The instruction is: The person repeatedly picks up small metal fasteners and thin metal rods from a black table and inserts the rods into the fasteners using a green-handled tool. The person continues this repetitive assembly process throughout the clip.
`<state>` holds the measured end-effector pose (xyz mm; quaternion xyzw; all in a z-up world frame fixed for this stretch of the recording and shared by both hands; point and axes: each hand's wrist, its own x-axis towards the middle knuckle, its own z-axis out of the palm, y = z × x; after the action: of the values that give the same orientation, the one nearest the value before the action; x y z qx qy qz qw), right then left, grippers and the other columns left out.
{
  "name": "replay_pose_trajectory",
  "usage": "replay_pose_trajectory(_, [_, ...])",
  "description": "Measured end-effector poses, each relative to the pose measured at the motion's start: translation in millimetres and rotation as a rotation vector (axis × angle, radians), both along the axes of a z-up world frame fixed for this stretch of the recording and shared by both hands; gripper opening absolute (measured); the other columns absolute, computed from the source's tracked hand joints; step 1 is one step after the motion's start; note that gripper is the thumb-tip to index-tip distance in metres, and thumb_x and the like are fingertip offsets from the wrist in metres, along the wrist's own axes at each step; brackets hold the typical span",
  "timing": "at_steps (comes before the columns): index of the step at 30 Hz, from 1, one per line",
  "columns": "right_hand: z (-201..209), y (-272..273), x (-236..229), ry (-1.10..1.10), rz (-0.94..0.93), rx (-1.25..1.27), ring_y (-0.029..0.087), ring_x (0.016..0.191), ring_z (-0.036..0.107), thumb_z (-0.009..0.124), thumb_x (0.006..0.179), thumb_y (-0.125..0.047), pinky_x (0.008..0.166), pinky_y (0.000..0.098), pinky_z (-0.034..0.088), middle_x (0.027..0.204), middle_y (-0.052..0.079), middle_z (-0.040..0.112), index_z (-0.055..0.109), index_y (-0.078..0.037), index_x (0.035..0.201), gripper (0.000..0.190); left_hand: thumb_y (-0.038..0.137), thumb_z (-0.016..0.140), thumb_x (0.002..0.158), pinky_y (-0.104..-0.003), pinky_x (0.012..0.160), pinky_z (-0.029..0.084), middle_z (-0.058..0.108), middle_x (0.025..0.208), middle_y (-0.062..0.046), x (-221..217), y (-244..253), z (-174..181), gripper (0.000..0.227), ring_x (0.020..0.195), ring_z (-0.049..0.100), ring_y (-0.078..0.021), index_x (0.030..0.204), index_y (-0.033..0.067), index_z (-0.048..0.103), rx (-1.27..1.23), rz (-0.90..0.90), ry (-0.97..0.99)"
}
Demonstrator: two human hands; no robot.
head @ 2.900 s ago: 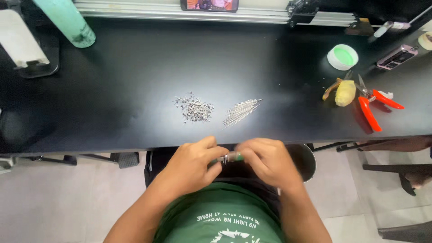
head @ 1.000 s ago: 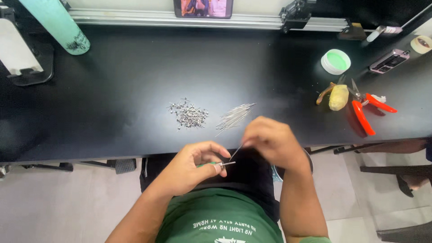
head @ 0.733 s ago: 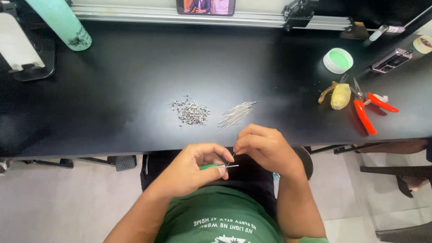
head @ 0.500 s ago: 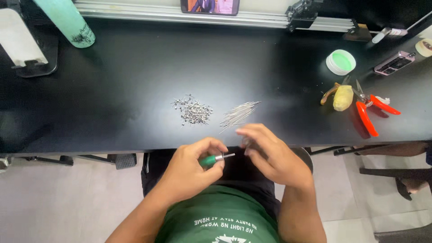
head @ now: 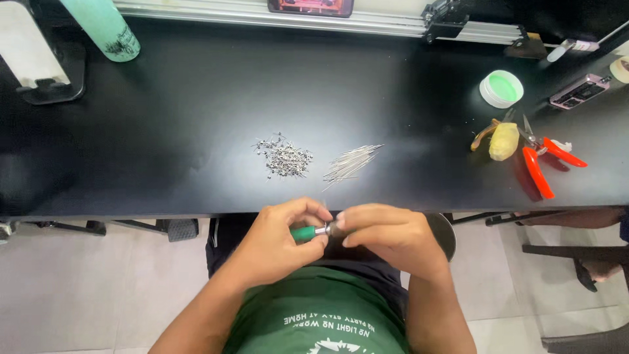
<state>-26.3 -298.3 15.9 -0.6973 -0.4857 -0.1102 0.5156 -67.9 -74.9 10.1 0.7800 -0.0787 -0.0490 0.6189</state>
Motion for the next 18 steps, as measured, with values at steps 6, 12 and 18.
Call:
replay_pose_trajectory(6, [-15.1,-9.9,0.5,0.052,-0.213,-0.188,0.03,0.057,0.073,0.073,0.092,-0.022,0.054,0.0402,0.06,0.064,0.007,0.074,0.08,-0.01,0.09,0.014,0.021,0.074,0.075,-0.036,0.058,0.056,0.076,0.075,-0.005,-3.7,2.5,-6.1,0.027,0.064,0.072,-0.0286,0.099,0.0159,0.063,0.35,-0.018,-0.398])
replay_pose_trajectory(12, [-31.6,-2.2,2.4,0.317,-0.262,-0.273,0.016,0.037,0.058,0.044,0.106,-0.031,0.042,0.0274,0.05,0.043,-0.003,0.063,0.064,-0.018,0.054,0.058,0.009,0.071,0.077,-0.038,0.063,0.059,0.069,0.08,-0.007,-4.8,-3.3,-3.3,0.035,0.074,0.072,-0.0294,0.111,0.0102,0.063,0.473,-0.058,-0.686])
replay_pose_trajectory(18, [-12.1,-7.6,-0.8,0.018,-0.02,-0.186,0.031,0.084,0.077,0.075,0.091,-0.015,0.073,0.0388,0.063,0.097,0.01,0.077,0.075,-0.008,0.108,0.019,0.012,0.062,0.079,-0.038,0.049,0.051,0.048,0.066,0.001,-3.6,3.9,-19.9,0.01,0.053,0.06,-0.0286,0.087,0.0186,0.065,0.621,0.021,-0.674])
